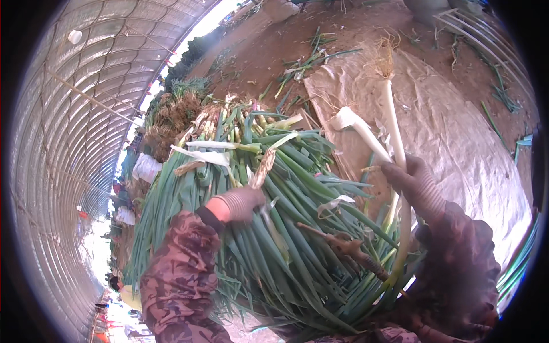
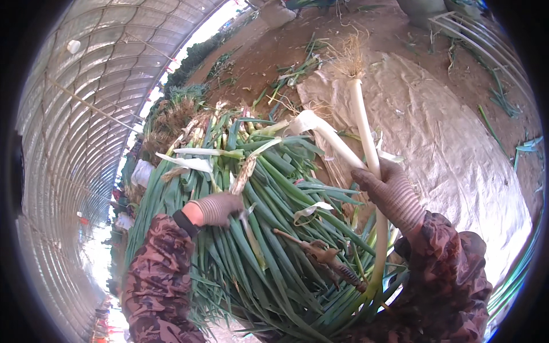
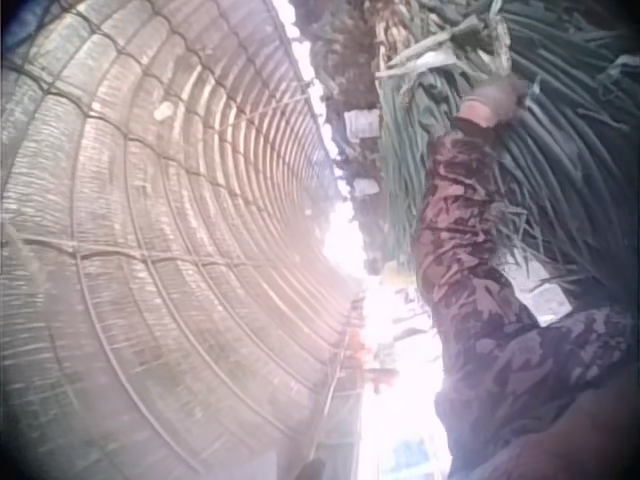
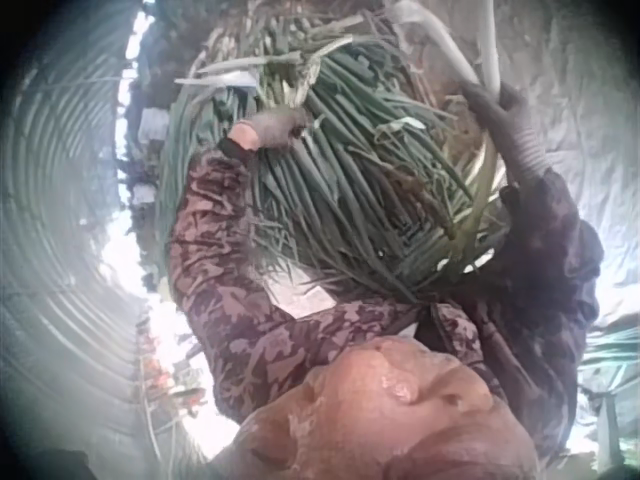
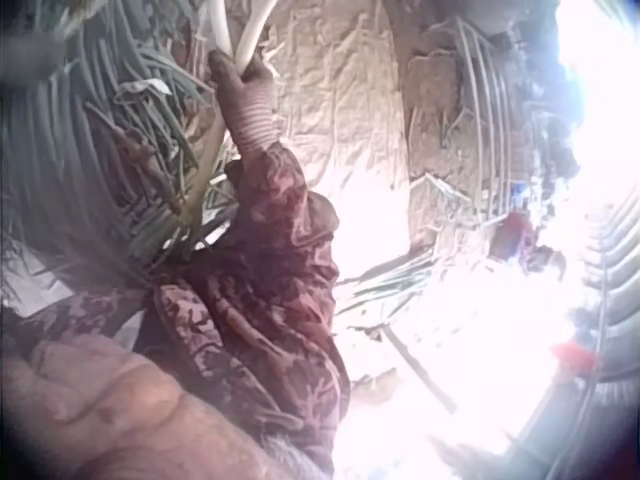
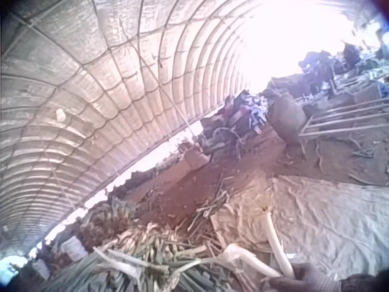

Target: Picking up green onions from a pile, scraping the roots and outer layers to clean them, and sorting them into a separate pile.

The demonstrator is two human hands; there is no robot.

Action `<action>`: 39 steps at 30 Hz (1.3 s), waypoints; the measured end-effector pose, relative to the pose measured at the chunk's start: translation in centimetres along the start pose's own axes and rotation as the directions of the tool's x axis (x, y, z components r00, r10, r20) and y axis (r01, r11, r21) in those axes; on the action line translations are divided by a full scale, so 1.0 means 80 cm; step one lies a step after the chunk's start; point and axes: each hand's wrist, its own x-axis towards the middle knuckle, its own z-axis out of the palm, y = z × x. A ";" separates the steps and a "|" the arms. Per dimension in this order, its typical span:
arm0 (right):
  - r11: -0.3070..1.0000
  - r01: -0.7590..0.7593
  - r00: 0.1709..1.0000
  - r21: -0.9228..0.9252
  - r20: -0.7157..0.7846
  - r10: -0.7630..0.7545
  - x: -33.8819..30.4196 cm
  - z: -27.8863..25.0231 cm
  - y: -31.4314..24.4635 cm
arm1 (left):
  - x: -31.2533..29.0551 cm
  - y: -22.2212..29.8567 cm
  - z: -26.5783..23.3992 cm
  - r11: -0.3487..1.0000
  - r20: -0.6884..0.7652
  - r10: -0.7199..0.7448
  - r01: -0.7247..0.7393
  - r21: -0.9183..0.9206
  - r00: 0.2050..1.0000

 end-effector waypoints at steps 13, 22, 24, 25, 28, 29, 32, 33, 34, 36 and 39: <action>0.999 -0.021 0.999 0.029 -0.036 0.022 0.001 -0.005 -0.006 | 0.018 -0.176 -0.159 0.860 -0.803 -0.500 0.081 -0.503 0.325; 0.998 -0.058 0.998 0.001 -0.024 0.058 -0.003 -0.012 -0.004 | 0.148 -0.091 -0.035 0.664 -0.389 -0.731 0.454 -0.594 0.560; 0.999 -0.049 0.999 0.009 -0.014 0.049 0.001 -0.007 -0.002 | 0.140 -0.087 -0.015 0.748 -0.403 -0.663 0.542 -0.383 0.631; 0.999 -0.028 1.000 0.030 -0.011 0.029 0.004 -0.002 0.001 | 0.133 -0.087 0.000 0.772 -0.396 -0.633 0.576 -0.269 0.665; 1.000 -0.028 0.999 0.005 -0.022 0.028 -0.001 -0.004 -0.005 | 0.106 -0.058 0.010 0.836 -0.481 -0.523 0.534 -0.128 0.704; 1.000 -0.008 1.000 0.008 -0.007 0.008 -0.001 -0.001 -0.004 | 0.093 -0.052 0.018 0.851 -0.523 -0.506 0.497 -0.171 0.686; 1.000 0.024 1.000 -0.006 -0.009 -0.024 -0.003 0.000 -0.002 | 0.075 -0.008 0.034 0.904 -0.596 -0.407 0.399 -0.154 0.693; 1.000 0.020 1.000 -0.008 -0.022 -0.020 -0.004 -0.003 -0.004 | 0.073 0.020 0.032 0.916 -0.570 -0.356 0.398 -0.054 0.741; 1.000 0.016 0.999 -0.009 -0.038 -0.016 -0.004 -0.006 -0.006 | 0.068 0.041 0.025 0.920 -0.538 -0.305 0.390 0.049 0.786; 1.000 0.008 1.000 0.029 -0.024 -0.007 0.002 -0.011 0.000 | 0.037 0.071 -0.007 0.954 -0.210 0.086 -0.141 -0.265 0.974; 0.996 -0.012 0.998 -0.086 -0.069 0.006 0.010 -0.005 0.008 | -0.005 0.074 -0.088 0.793 -0.460 0.144 -0.381 -0.476 0.876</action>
